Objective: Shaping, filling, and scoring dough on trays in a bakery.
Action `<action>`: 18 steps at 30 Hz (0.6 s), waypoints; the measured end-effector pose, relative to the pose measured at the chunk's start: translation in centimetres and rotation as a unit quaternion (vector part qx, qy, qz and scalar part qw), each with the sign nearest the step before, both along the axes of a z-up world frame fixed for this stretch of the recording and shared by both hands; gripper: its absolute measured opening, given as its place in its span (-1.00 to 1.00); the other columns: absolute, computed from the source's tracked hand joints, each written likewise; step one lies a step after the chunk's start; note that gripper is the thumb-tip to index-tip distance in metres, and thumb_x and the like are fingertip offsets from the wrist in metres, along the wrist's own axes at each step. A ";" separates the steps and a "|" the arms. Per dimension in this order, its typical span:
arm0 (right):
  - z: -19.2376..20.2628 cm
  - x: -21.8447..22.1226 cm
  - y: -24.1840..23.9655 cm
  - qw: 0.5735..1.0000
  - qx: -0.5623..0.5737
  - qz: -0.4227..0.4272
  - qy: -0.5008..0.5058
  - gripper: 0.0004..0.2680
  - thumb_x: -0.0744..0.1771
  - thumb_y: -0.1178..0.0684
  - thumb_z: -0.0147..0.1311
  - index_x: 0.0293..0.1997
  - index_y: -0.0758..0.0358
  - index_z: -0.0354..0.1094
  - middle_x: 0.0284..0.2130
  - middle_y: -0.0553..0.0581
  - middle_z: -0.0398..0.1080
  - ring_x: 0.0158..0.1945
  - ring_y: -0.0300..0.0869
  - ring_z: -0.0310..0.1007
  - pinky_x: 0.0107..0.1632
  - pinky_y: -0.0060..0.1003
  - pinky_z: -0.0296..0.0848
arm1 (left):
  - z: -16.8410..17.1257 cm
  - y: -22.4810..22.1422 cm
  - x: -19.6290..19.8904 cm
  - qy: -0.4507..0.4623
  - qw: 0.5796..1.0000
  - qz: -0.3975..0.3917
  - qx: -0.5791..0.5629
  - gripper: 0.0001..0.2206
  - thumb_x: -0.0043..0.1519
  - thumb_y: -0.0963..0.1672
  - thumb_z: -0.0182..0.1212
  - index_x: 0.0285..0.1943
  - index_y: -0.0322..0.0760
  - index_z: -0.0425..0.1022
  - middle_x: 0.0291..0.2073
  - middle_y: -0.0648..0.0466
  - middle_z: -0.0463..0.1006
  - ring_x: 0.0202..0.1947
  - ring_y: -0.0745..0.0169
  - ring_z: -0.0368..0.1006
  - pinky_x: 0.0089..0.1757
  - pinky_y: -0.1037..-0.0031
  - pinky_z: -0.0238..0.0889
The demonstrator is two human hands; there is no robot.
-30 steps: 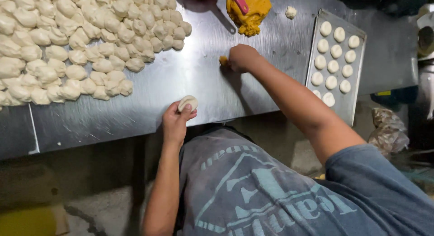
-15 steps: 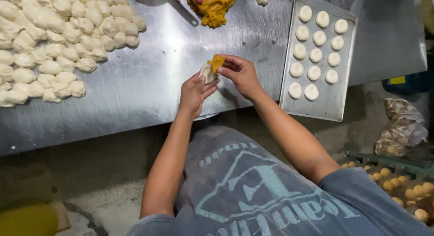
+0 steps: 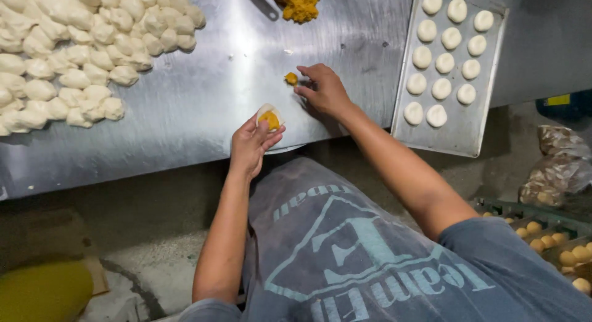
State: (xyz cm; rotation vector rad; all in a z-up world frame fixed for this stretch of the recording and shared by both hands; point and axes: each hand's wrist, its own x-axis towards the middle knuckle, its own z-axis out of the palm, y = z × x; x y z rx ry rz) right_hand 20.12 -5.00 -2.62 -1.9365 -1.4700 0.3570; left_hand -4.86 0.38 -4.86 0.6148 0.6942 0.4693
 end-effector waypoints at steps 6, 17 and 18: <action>-2.9 -2.7 2.5 0.990 -0.013 -0.054 0.131 -0.85 0.35 0.09 0.25 -0.01 0.21 0.49 -0.20 0.06 0.55 -0.13 -0.16 0.50 -0.06 -0.25 0.48 | 0.5 4.2 -2.5 -0.085 0.995 -0.046 0.024 -0.53 0.41 -0.11 0.07 0.49 -0.43 0.21 0.16 -0.10 0.53 0.14 0.05 0.53 0.12 0.30 0.42; 6.7 -13.4 4.2 0.997 -0.007 0.014 0.070 -0.88 0.32 0.17 0.28 -0.12 0.35 0.51 -0.27 0.07 0.51 -0.26 -0.35 0.50 -0.20 -0.40 0.52 | 1.1 8.8 -3.6 -0.039 0.992 -0.098 0.075 -0.51 0.30 -0.13 0.32 0.38 -0.48 0.36 0.01 -0.02 0.58 -0.10 0.29 0.53 -0.13 0.47 0.48; 7.0 -13.6 4.3 0.994 -0.036 -0.003 0.102 -0.89 0.32 0.16 0.27 -0.13 0.35 0.51 -0.30 0.04 0.51 -0.29 -0.36 0.50 -0.22 -0.40 0.51 | 1.0 9.0 -3.6 -0.042 0.992 -0.101 0.064 -0.53 0.29 -0.14 0.33 0.35 -0.51 0.38 -0.04 -0.03 0.59 -0.15 0.27 0.55 -0.19 0.49 0.51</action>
